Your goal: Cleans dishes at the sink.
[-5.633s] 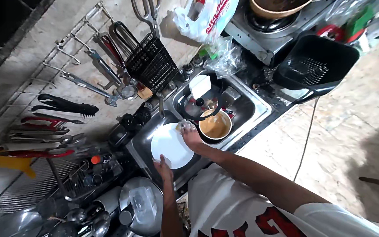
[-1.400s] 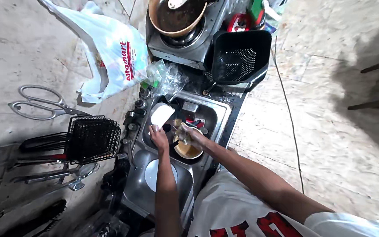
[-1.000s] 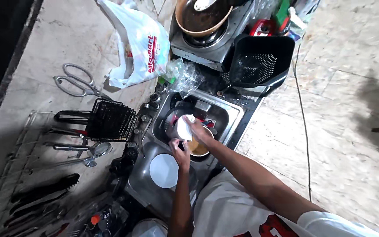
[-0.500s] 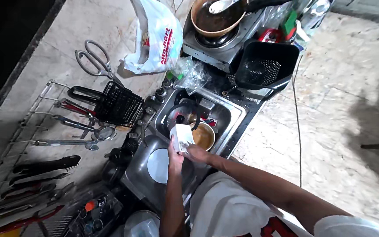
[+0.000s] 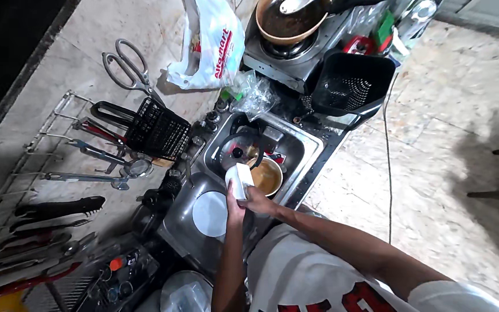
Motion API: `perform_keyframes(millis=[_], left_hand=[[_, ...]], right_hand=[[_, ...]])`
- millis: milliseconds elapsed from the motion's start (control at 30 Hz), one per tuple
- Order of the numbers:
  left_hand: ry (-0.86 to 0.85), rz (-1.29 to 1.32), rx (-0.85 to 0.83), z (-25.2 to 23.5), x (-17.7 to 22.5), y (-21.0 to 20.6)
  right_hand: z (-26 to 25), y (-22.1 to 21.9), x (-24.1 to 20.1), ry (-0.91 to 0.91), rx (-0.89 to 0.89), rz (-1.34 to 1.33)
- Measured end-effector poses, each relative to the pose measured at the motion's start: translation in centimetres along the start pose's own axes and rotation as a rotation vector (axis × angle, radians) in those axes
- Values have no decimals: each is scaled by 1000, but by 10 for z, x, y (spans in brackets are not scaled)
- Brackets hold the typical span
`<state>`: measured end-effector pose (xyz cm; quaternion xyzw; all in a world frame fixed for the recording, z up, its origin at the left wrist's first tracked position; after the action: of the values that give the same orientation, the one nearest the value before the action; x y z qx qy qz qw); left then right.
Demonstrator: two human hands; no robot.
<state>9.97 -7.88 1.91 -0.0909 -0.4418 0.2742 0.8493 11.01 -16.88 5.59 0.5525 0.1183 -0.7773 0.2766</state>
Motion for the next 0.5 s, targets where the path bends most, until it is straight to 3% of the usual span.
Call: perform_keyframes(millis=[300,367,500], left_hand=[[79,149,-20,1,-18,1],[42,94,-22,2,-17,5],[-190,-246,-101,2,-9,4]], right_hand=[[3,6,11,-48,-62,-80],[5,2,10,-81,-105,-283],[14,-2,-1,-201,-153,-884]])
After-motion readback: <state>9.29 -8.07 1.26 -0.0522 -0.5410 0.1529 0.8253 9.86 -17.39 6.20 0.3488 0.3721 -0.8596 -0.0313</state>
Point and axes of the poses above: each hand's wrist, its own z-axis away from the middle knuckle, its own y-axis out of the back of the hand, x = y × z, the point moved 10 cm from there along -z, towards the middle knuckle, and after that the axes turned 6 degrees about -x, right-handed, at the moved point
